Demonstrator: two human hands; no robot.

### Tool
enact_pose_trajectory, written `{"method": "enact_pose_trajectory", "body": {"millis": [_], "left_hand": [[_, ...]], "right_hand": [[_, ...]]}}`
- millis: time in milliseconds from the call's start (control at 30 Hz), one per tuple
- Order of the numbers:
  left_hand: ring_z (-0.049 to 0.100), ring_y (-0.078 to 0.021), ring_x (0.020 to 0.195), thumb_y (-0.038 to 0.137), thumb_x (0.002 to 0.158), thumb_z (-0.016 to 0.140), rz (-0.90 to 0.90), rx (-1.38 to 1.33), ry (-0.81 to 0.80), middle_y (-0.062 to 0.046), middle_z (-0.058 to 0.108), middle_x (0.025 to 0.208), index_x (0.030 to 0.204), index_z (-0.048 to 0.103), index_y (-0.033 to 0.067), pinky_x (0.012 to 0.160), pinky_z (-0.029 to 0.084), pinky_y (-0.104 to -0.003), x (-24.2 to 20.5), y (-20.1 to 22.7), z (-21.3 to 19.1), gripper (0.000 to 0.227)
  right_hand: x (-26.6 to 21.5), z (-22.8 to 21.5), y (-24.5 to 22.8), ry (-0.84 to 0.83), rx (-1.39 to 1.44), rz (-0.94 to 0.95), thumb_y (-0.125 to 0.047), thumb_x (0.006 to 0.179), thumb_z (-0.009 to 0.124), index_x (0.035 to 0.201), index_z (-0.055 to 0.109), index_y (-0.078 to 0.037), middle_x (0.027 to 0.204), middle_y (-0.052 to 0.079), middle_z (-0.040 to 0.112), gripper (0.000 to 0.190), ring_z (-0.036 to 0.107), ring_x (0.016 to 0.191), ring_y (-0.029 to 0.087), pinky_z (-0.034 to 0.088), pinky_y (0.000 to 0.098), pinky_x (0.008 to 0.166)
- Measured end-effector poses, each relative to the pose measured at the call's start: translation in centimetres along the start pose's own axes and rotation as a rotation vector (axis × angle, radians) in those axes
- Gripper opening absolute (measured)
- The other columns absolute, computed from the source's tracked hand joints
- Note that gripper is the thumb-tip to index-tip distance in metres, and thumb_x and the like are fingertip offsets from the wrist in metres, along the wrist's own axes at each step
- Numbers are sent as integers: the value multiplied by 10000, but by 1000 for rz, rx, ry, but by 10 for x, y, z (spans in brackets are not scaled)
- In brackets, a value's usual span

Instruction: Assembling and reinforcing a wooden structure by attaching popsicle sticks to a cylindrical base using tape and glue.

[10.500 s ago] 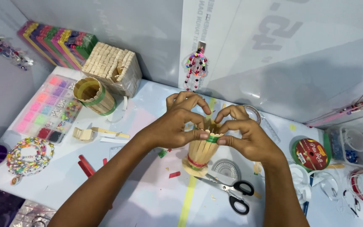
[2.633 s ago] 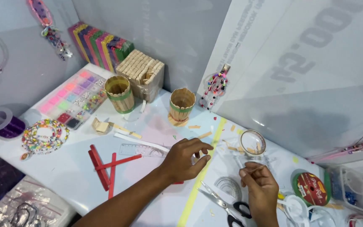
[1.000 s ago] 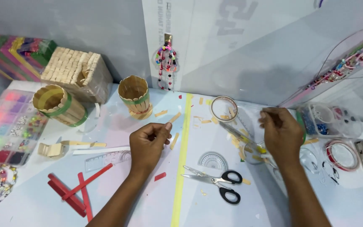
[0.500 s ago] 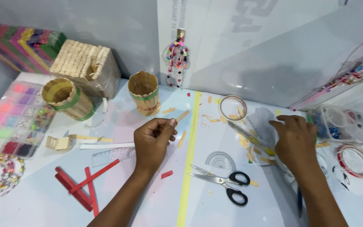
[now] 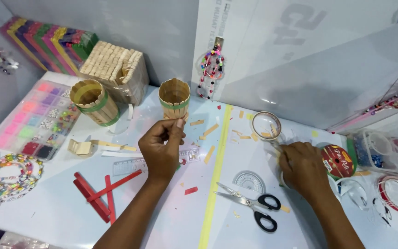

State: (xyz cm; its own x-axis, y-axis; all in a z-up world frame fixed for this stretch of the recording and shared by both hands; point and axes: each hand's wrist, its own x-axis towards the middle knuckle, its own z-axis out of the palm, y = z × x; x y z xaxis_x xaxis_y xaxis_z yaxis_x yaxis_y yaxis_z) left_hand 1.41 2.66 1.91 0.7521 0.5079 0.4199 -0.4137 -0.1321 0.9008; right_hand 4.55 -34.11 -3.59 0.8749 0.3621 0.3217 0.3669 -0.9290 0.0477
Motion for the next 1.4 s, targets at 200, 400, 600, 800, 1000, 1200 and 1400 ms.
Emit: {"method": "enact_pose_trajectory", "body": {"millis": [200,400,600,800,1000,1200,1400], "left_hand": [[619,-128,512,104,966,693,-5,-45,39,-92,661,592,876,753,18,519,530,-260,4,2,-2,138],[600,-139,567,159,962,656,-92,-69,58,-83,660,655,884,731,-4,492,534,-243,7,14,-4,196],[596,-125,578,172,990,639,-37,-66,177,-80,685,727,915,701,8,512,552,-243,24,12,-16,191],[617,-112,665,166,997,605,3,-159,126,-49,689,827,1018,706,43,624,543,-233,41,41,-14,160],[665,-129,860,192,986,584,164,95,69,-31,723,949,1025,723,72,738,555,-252,69,48,-9,187],[567,-260,1157,265,999,585,352,362,-110,-96,559,1139,1083,735,74,991,491,-418,74,22,-17,257],[348,-384,1360,369,931,718,479,695,-295,-120,478,1427,990,737,233,1067,321,-591,73,-3,-25,149]], "right_hand": [[6,-28,-22,380,479,127,-143,1120,573,1134,680,-65,952,90,651,133,653,948,324,510,421,916],[16,-61,-73,256,1011,439,-146,1125,462,1347,587,-6,805,33,533,291,422,580,99,361,231,445],[16,-64,-92,42,1117,686,-99,1030,509,1477,592,-64,734,43,531,457,386,533,135,333,286,445],[19,-67,-93,-8,1161,840,-2,946,439,1471,596,-90,606,57,420,555,305,468,149,252,313,390],[20,-67,-88,-28,1246,935,84,859,390,1451,618,-63,716,75,493,651,285,490,155,212,302,410],[14,-52,-73,2,1319,857,42,1002,483,1503,562,-55,1077,180,676,516,511,685,214,434,340,541],[16,-62,-79,-17,1167,734,-21,1018,503,1435,626,-79,1023,171,703,438,412,546,174,313,287,410]]}}
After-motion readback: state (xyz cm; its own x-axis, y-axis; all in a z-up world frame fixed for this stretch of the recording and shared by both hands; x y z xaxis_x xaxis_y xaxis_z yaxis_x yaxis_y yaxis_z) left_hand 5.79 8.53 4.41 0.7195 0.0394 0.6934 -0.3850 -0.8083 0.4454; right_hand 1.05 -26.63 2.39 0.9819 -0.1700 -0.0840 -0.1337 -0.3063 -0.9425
